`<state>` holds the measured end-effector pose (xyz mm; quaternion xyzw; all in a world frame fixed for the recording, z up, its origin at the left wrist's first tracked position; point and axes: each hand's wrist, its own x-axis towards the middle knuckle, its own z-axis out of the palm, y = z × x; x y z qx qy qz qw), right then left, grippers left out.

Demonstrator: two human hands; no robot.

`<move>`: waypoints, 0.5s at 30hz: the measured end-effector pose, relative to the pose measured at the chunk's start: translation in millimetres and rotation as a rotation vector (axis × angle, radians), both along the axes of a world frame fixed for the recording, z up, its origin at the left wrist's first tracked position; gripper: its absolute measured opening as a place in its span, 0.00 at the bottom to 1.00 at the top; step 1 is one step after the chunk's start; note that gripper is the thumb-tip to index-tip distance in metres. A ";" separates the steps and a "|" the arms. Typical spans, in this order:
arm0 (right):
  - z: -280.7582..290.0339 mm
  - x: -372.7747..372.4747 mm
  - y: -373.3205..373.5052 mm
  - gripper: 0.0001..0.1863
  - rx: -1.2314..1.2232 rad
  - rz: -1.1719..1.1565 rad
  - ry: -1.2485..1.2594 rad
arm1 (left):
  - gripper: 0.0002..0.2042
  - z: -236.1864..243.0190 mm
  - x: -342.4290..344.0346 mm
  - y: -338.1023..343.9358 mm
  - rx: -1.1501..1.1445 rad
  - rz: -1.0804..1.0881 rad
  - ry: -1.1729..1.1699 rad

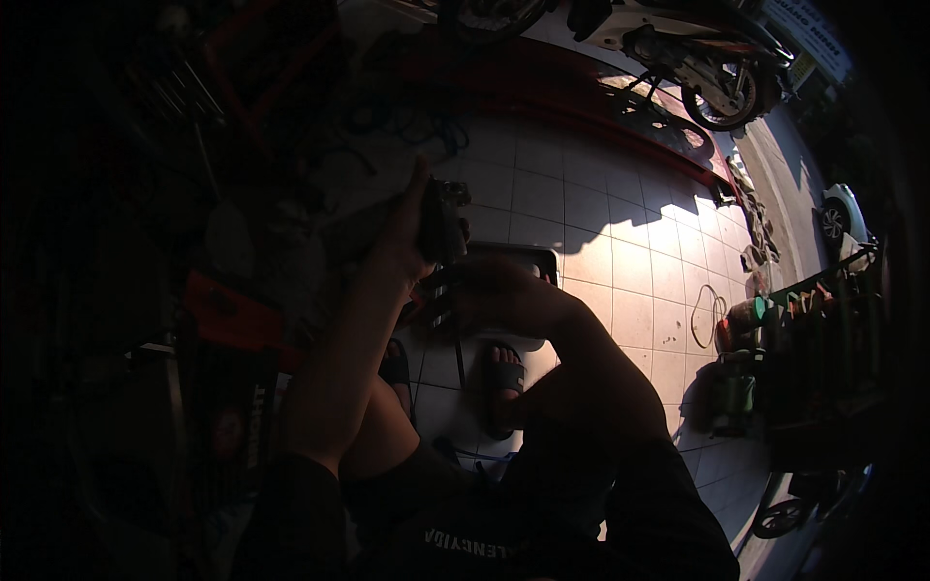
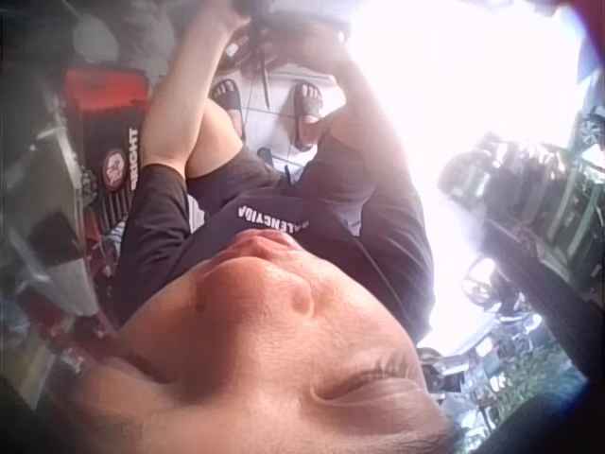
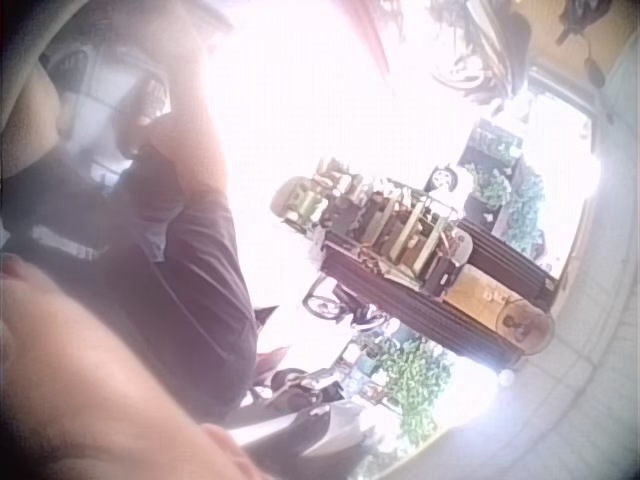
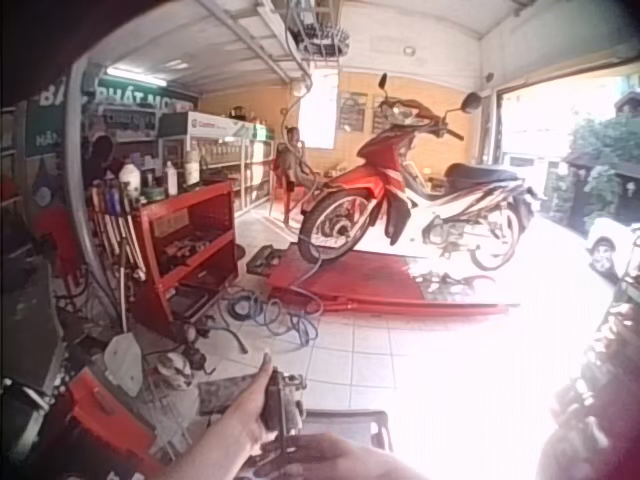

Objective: The person sits on the floor and uses a screwdriver to work on a small mechanical part held in their left hand. They place the part on a metal tray, continue using the screwdriver, and then pick it up again to continue the task.

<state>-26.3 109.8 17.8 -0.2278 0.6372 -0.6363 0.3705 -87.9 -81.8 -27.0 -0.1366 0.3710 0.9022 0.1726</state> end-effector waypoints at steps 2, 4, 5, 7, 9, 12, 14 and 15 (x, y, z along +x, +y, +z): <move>3.9 1.6 0.5 0.25 -0.056 0.025 -0.041 | 0.37 -1.9 -1.1 -2.0 0.021 -0.016 0.007; 3.0 -1.4 1.3 0.25 -0.032 0.047 -0.060 | 0.37 -4.6 -3.2 -2.5 0.049 -0.041 0.023; 0.2 -3.1 1.5 0.26 -0.005 0.036 -0.018 | 0.37 -5.5 -3.8 -1.2 0.048 -0.036 0.021; -5.6 -6.3 1.1 0.28 0.048 0.013 0.066 | 0.38 -7.3 -4.7 1.2 0.045 -0.024 0.017; -3.9 -7.1 0.4 0.29 0.110 0.023 0.155 | 0.38 -5.6 -3.1 0.4 0.028 -0.017 -0.002; -6.1 -7.0 -2.5 0.29 0.139 0.017 0.126 | 0.39 -3.8 -2.1 0.9 0.016 -0.012 -0.003; -11.0 -6.9 -3.4 0.29 0.100 0.018 0.054 | 0.39 -5.3 -2.5 0.2 0.023 -0.014 0.001; -14.2 -6.9 -3.4 0.30 0.061 0.025 0.019 | 0.39 -7.0 -3.4 -1.3 0.032 -0.017 0.001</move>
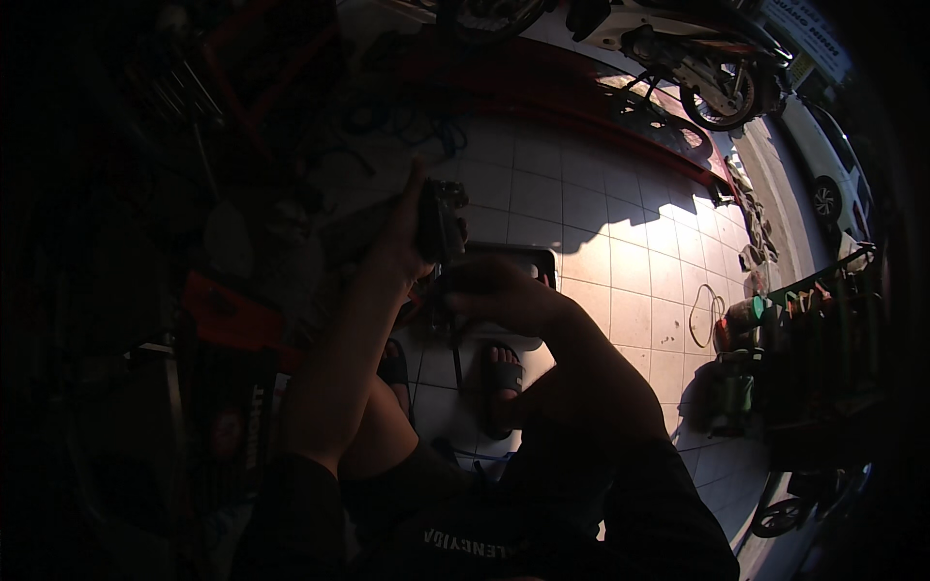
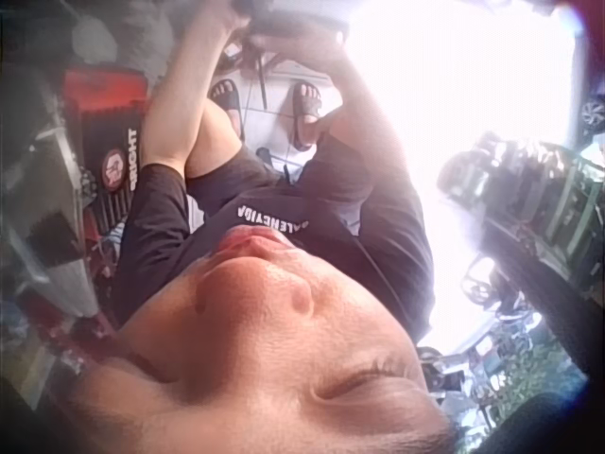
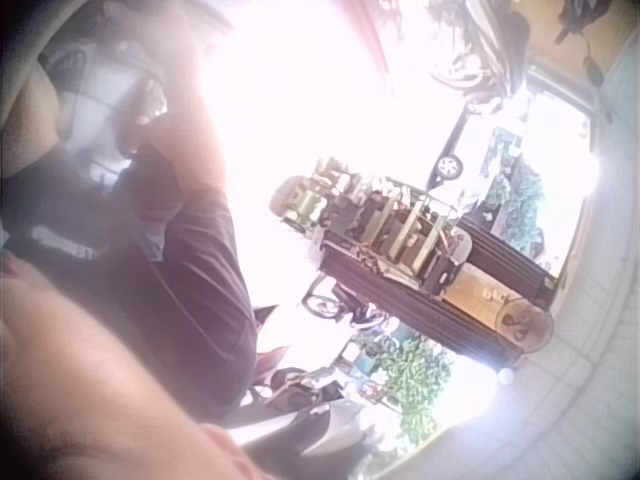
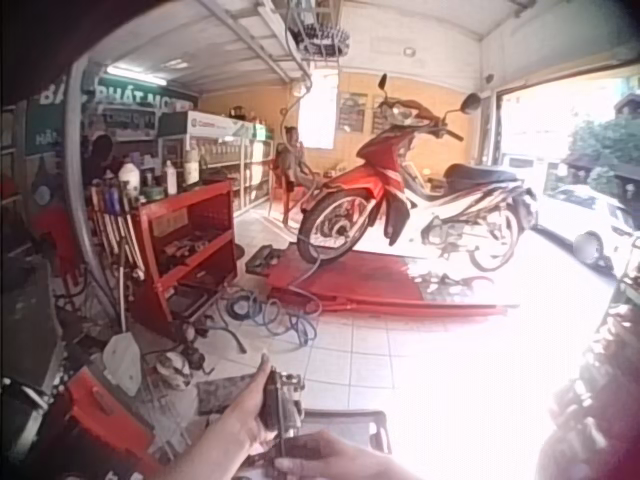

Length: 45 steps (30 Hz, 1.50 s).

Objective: The person sits on the floor and uses a screwdriver to work on a small mechanical part held in their left hand. They place the part on a metal tray, continue using the screwdriver, and then pick it up again to continue the task.

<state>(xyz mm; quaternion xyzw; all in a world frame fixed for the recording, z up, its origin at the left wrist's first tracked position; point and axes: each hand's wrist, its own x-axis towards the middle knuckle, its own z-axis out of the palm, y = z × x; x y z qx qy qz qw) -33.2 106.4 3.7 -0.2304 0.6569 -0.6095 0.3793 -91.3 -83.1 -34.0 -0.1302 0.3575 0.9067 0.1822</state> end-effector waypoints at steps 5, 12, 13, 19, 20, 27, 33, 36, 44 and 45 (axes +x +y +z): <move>-2.6 2.1 3.9 0.29 -0.227 0.094 -0.181 | 0.39 1.1 -0.7 -1.4 0.011 -0.025 -0.012; 16.9 4.1 4.6 0.30 -0.096 0.036 -0.065 | 0.40 0.5 -0.4 -1.3 -0.021 -0.007 0.004; 18.7 4.5 3.8 0.30 -0.078 0.030 -0.038 | 0.40 -0.1 -0.4 -1.8 -0.026 -0.007 0.008; -4.9 -2.5 5.2 0.30 -0.017 0.030 0.207 | 0.39 1.3 1.2 1.7 -0.039 -0.004 0.005; -3.2 -1.3 5.2 0.30 -0.041 0.025 0.129 | 0.39 1.0 1.4 1.7 -0.029 -0.006 0.006; 2.1 6.2 6.6 0.28 -0.281 0.054 -0.188 | 0.38 -3.5 -2.5 0.1 -0.019 -0.017 0.003; 6.2 5.6 1.7 0.27 -0.068 -0.024 0.015 | 0.39 -4.6 -2.8 -1.2 -0.027 -0.021 0.015; 14.6 7.3 -1.2 0.26 0.000 -0.049 0.077 | 0.39 -4.0 -1.5 -2.0 -0.019 0.000 0.013; -0.4 4.1 2.3 0.24 -0.211 -0.023 -0.112 | 0.39 -1.5 -1.2 -0.7 -0.005 -0.013 0.004; -5.8 2.8 2.9 0.24 -0.263 -0.009 -0.120 | 0.39 -1.8 -2.6 -0.2 -0.003 -0.022 -0.004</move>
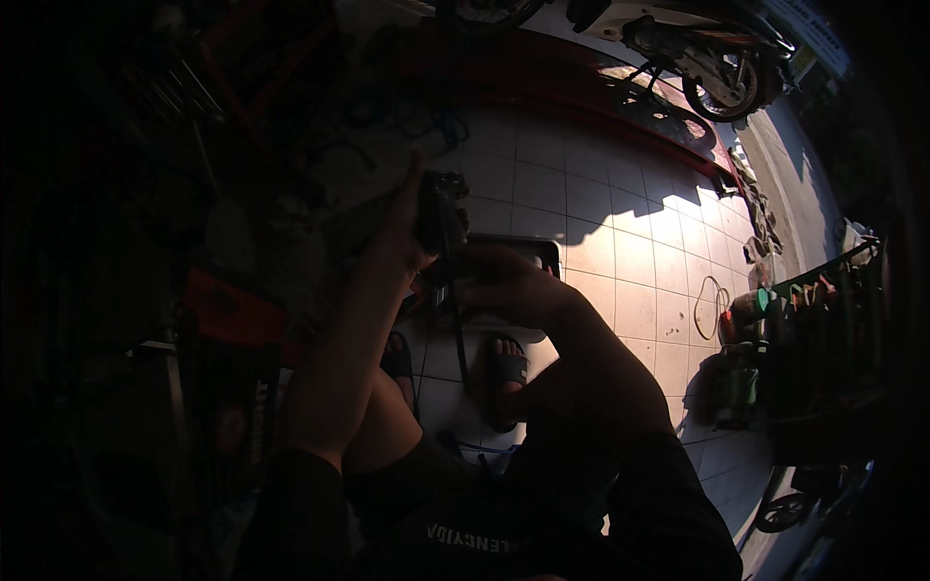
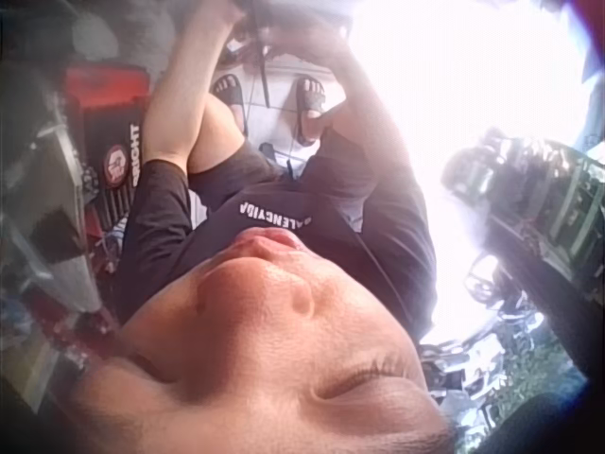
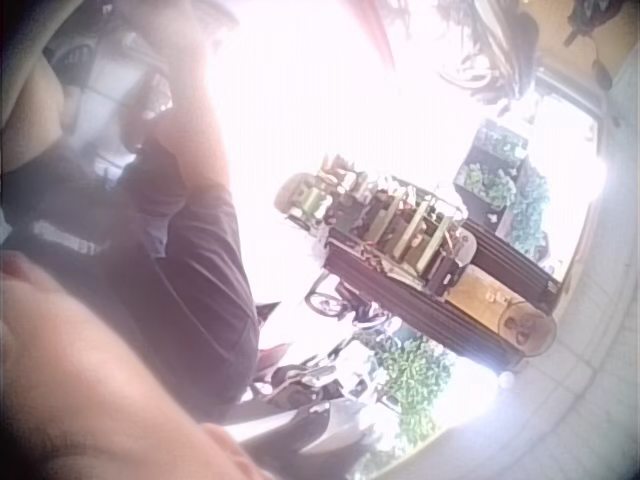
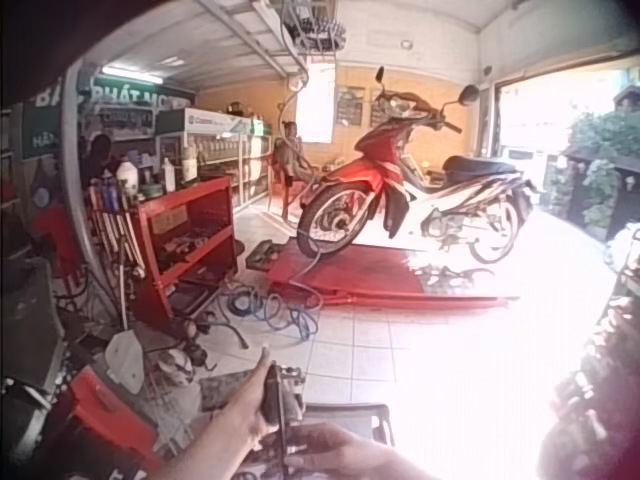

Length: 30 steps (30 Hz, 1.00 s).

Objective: The person sits on the floor and uses a screwdriver to work on a small mechanical part held in their left hand. They place the part on a metal tray, continue using the screwdriver, and then pick it up again to continue the task.

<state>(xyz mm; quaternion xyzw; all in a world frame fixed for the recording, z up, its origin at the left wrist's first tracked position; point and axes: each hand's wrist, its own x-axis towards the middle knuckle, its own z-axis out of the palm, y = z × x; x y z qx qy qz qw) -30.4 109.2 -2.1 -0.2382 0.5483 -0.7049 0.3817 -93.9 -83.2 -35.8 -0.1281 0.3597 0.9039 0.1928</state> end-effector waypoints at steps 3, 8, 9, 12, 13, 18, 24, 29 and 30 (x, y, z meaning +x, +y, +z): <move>8.4 6.3 -2.7 0.25 -0.041 -0.006 -0.079 | 0.40 -1.2 -1.0 -3.2 0.004 -0.012 0.017; 6.3 5.7 -2.3 0.26 0.108 -0.055 -0.008 | 0.39 -1.3 -2.2 -2.3 -0.020 -0.014 0.018; 4.1 3.3 -2.3 0.26 0.122 -0.052 0.063 | 0.39 -0.2 -1.4 -1.0 -0.019 -0.006 0.014; 10.3 0.8 -1.7 0.26 0.152 -0.021 0.164 | 0.39 2.1 0.7 -0.6 -0.022 0.006 0.009; 12.6 0.8 -1.5 0.26 0.160 -0.008 0.179 | 0.39 2.7 1.1 -0.8 -0.024 0.007 0.009; -1.6 1.3 -0.7 0.24 0.052 -0.092 -0.165 | 0.39 1.0 0.4 -0.7 0.013 -0.010 0.017; 5.4 3.3 -1.3 0.21 0.028 -0.067 -0.117 | 0.39 7.7 3.5 0.2 0.015 0.001 0.013; 7.6 -1.9 0.6 0.20 0.141 -0.080 0.029 | 0.38 4.8 2.5 0.7 -0.016 0.022 -0.005; 8.1 -1.8 -0.4 0.21 0.160 -0.097 -0.014 | 0.38 4.1 3.0 0.6 -0.019 0.028 -0.007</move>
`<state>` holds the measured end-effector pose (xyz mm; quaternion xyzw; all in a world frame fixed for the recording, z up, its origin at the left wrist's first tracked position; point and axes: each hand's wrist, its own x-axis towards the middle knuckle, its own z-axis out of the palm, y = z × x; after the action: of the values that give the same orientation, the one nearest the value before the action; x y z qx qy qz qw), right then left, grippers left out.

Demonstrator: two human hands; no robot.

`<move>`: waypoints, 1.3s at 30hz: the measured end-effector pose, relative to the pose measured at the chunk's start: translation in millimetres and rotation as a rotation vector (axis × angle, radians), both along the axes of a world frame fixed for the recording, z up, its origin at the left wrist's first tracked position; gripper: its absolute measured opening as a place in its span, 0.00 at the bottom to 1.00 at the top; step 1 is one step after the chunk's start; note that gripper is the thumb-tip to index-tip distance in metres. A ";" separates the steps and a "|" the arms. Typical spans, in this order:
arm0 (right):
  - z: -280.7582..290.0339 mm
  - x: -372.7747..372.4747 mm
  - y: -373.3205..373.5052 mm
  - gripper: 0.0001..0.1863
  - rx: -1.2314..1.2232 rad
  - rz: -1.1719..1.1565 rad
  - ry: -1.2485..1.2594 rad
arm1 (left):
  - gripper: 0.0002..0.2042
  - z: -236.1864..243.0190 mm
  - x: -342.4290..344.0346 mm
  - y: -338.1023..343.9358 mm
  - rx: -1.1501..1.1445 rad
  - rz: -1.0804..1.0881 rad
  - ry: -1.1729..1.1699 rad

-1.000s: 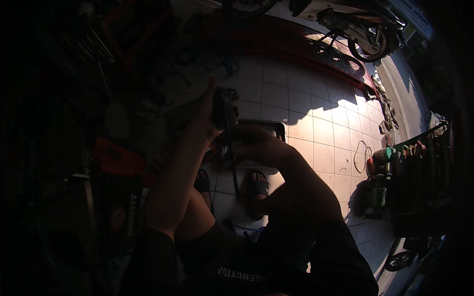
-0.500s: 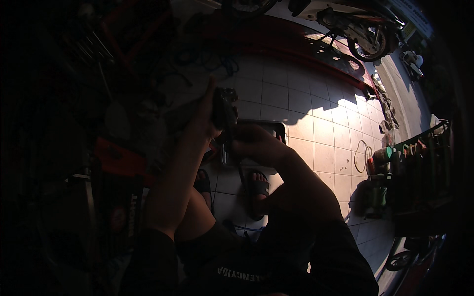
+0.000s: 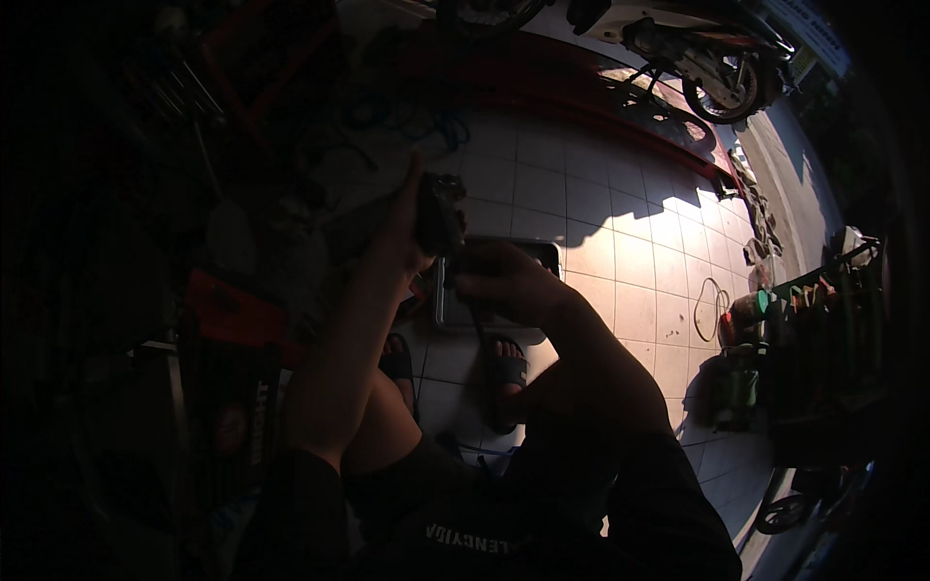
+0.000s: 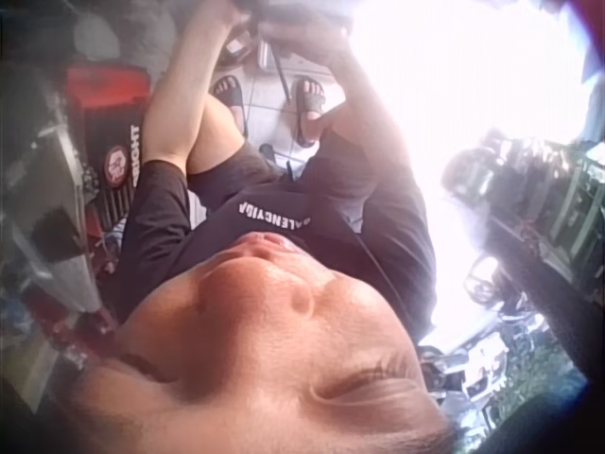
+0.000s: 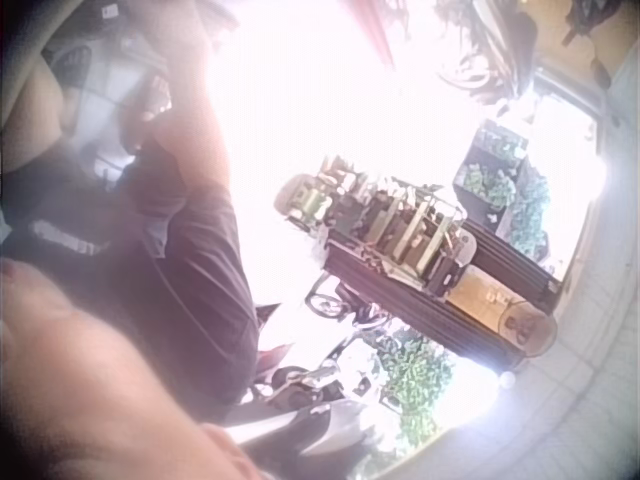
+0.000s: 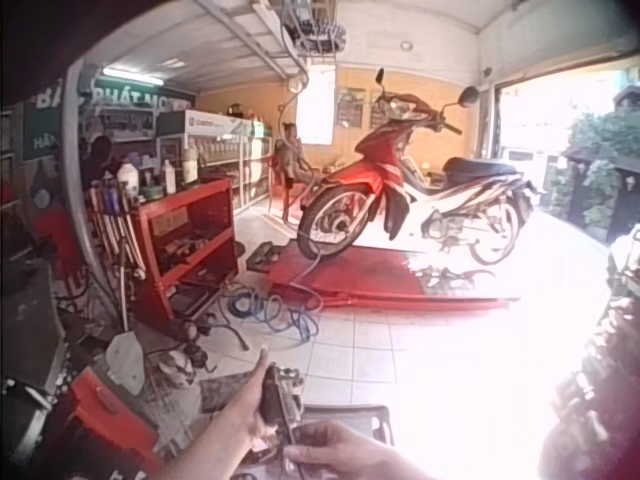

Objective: The person sits on the floor and uses a screwdriver to work on a small mechanical part held in their left hand. They place the part on a metal tray, continue using the screwdriver, and then pick it up again to continue the task.

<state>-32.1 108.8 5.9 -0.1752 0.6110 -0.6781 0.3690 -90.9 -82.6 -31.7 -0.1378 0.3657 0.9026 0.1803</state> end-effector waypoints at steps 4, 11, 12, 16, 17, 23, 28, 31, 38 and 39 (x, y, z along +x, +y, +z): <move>7.1 6.3 -5.0 0.23 0.030 -0.087 -0.132 | 0.38 -3.6 1.0 -4.5 0.010 0.007 0.004; -3.5 3.6 2.9 0.25 -0.067 0.034 -0.148 | 0.38 3.3 1.2 1.0 0.017 0.009 -0.018; -5.1 3.3 2.7 0.26 -0.072 0.020 -0.141 | 0.38 3.4 0.6 2.2 0.013 0.011 -0.013; -2.9 1.1 1.1 0.28 -0.014 0.005 -0.046 | 0.38 -1.8 -1.9 1.2 0.033 -0.012 0.011; -3.5 0.6 0.3 0.28 0.020 0.011 -0.041 | 0.38 -1.2 -1.4 1.5 0.029 -0.002 0.007; -8.7 0.8 0.4 0.27 0.008 0.062 -0.133 | 0.38 2.9 1.0 2.2 0.030 -0.011 0.002; -1.2 6.8 5.5 0.22 -0.029 0.062 -0.111 | 0.38 5.8 4.1 0.9 0.021 -0.010 -0.008; 9.5 2.6 2.4 0.27 0.138 0.079 0.087 | 0.38 5.0 2.7 3.4 -0.001 0.043 0.018; -14.7 2.7 3.2 0.27 -0.072 0.111 -0.136 | 0.34 11.5 5.4 3.4 0.027 -0.012 0.018; -13.7 3.4 2.4 0.27 -0.055 0.131 -0.119 | 0.35 11.4 5.2 3.5 0.026 -0.007 0.014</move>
<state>-28.8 111.2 -7.8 -0.1839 0.5565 -0.6782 0.4434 -85.7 -79.1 -20.3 -0.1278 0.3559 0.9076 0.1826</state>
